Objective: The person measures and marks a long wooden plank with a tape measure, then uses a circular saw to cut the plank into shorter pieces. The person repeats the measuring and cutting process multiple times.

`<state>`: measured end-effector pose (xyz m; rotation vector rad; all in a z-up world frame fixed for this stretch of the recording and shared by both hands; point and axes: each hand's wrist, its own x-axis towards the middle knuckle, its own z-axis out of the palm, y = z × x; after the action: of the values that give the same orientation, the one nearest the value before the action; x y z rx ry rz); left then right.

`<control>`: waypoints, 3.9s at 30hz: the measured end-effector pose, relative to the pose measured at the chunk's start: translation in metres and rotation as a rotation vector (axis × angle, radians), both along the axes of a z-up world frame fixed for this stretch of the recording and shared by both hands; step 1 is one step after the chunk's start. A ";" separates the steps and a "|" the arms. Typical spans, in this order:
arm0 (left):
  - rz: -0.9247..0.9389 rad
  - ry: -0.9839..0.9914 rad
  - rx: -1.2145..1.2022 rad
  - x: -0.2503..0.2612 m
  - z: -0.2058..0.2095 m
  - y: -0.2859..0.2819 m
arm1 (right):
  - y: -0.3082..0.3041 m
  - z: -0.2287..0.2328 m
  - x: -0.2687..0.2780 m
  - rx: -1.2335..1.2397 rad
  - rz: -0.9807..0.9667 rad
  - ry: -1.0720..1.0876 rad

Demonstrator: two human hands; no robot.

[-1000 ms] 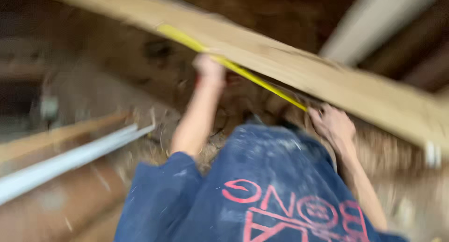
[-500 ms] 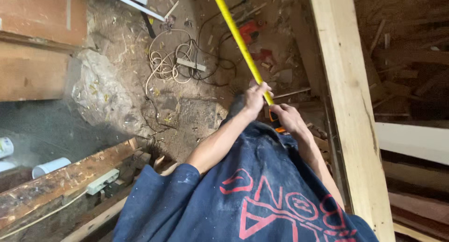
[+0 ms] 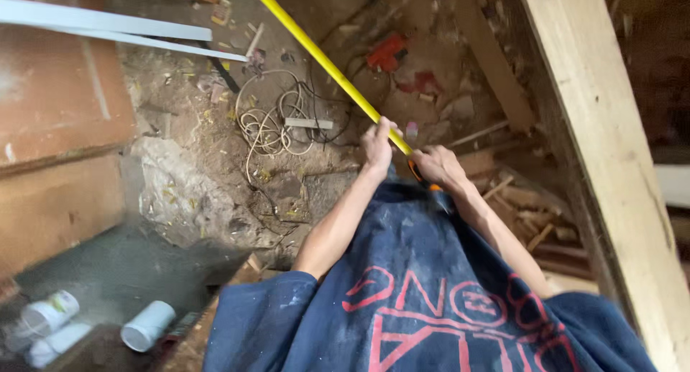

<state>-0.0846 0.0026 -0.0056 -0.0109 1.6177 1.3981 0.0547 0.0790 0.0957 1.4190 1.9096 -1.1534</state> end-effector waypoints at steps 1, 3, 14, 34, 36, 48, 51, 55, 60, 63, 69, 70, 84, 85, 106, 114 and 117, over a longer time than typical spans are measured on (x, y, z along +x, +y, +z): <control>0.001 0.012 0.046 -0.023 0.003 0.010 | 0.004 0.004 -0.019 -0.024 -0.091 -0.045; 0.012 0.152 0.074 -0.091 0.008 0.025 | 0.011 0.015 -0.032 0.000 -0.156 -0.110; -0.270 0.041 0.119 -0.071 0.042 0.099 | 0.036 0.050 -0.010 0.147 -0.415 -0.071; -0.360 0.080 0.118 0.348 0.006 0.150 | -0.011 0.035 0.392 0.377 -0.607 -0.092; -0.395 0.169 0.064 0.351 0.000 0.155 | -0.017 0.041 0.404 0.388 -0.602 -0.090; -0.446 0.316 0.011 0.234 -0.019 0.261 | -0.056 0.054 0.430 0.351 -0.691 -0.226; -0.456 0.301 0.005 0.238 -0.002 0.247 | -0.045 0.050 0.423 0.364 -0.698 -0.229; -0.565 0.236 -0.007 0.241 0.004 0.233 | -0.040 0.044 0.414 0.373 -0.674 -0.262; -0.627 0.125 0.045 0.241 -0.007 0.220 | -0.042 0.041 0.403 0.362 -0.755 -0.234; -0.621 0.106 0.052 0.242 -0.009 0.212 | -0.046 0.044 0.402 0.369 -0.766 -0.299; -0.676 0.041 0.029 0.269 -0.012 0.182 | -0.050 0.035 0.417 0.362 -0.786 -0.297; -0.667 0.061 0.056 0.277 -0.016 0.176 | -0.050 0.031 0.420 0.362 -0.788 -0.283; -0.311 0.257 -0.134 0.448 -0.055 0.090 | -0.013 0.051 0.440 0.185 -0.836 0.114; -0.351 0.302 -0.153 0.448 -0.051 0.091 | -0.010 0.055 0.439 0.148 -0.837 0.118; -2.292 1.914 0.360 0.451 0.094 0.147 | -0.028 0.046 0.498 0.265 -1.202 0.334; -2.233 1.921 0.456 0.459 0.084 0.178 | -0.022 0.051 0.509 0.351 -1.471 0.335; -2.290 1.934 0.513 0.450 0.081 0.170 | -0.033 0.041 0.504 0.332 -1.495 0.366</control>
<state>0.3651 0.1727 0.0753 2.9012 0.7545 -0.6708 0.5584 0.0458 0.1371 3.1754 0.9779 -1.7560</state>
